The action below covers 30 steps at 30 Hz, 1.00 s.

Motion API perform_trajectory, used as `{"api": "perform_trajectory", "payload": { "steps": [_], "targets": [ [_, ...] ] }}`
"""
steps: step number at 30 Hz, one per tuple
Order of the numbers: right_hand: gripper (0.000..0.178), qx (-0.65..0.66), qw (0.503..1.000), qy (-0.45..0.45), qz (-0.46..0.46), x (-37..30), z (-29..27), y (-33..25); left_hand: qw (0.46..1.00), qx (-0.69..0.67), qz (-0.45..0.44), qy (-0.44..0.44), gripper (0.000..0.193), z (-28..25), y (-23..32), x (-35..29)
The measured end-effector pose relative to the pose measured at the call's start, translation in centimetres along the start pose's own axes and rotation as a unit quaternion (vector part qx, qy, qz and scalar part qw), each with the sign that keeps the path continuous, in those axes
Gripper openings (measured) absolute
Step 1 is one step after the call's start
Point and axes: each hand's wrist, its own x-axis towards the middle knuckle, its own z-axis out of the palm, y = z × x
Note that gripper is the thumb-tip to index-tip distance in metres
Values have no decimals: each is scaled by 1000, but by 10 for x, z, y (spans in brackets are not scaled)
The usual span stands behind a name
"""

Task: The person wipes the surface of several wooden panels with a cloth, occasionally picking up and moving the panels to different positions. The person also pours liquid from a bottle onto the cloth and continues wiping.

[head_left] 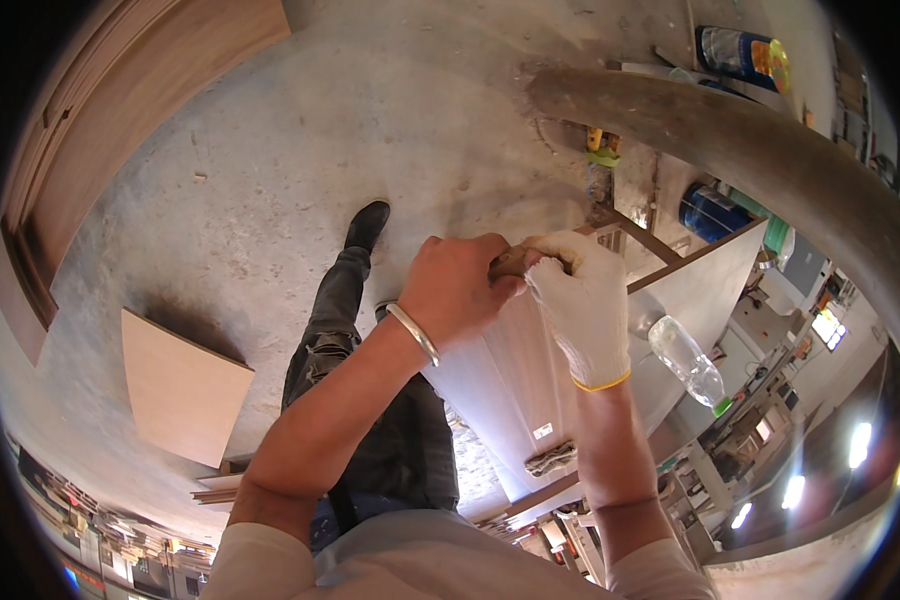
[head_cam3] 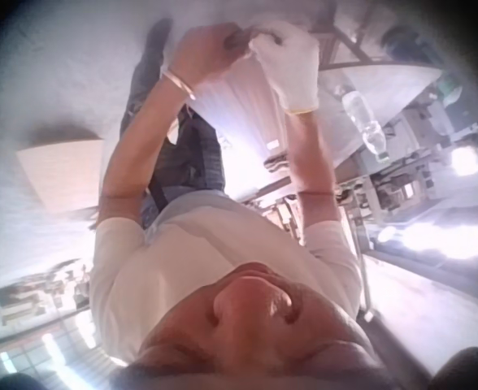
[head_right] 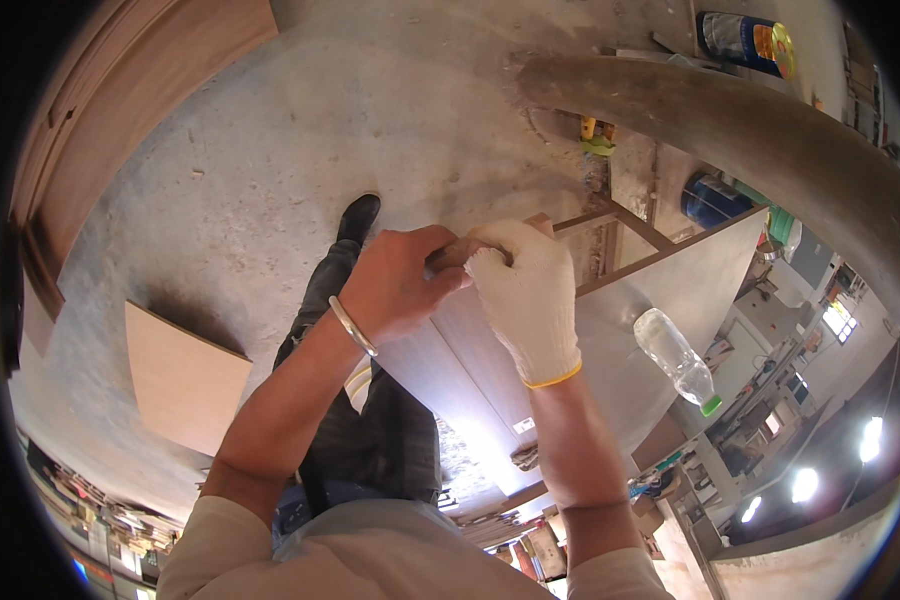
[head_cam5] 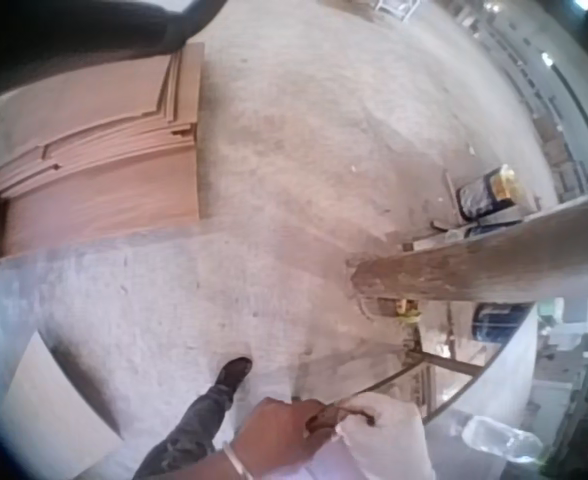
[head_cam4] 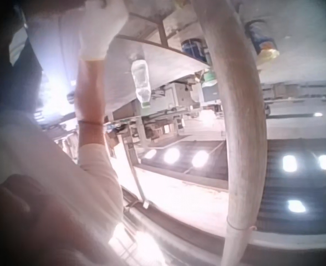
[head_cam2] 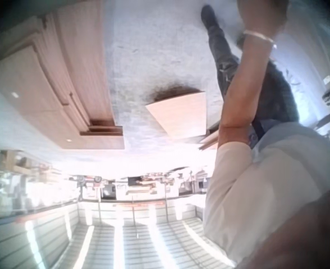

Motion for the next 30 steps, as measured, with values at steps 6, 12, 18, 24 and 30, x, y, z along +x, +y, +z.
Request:
{"api": "perform_trajectory", "payload": {
  "steps": [6,12,18,24,30],
  "targets": [
    [21,183,977,6,107,-3,11,-14,1000,-17,-18,-17,25,-3,1,-1],
    [29,470,872,69,117,-44,-14,36,995,29,56,75,29,7,4,-6],
    [35,466,869,119,119,-122,6,114,997,1,-48,58,23,7,13,6],
    [42,542,806,168,169,-220,24,172,981,131,-57,132,27,16,25,14],
    [41,617,710,294,167,-306,5,235,984,154,-12,92,30,-7,-9,39]
  ]
}}
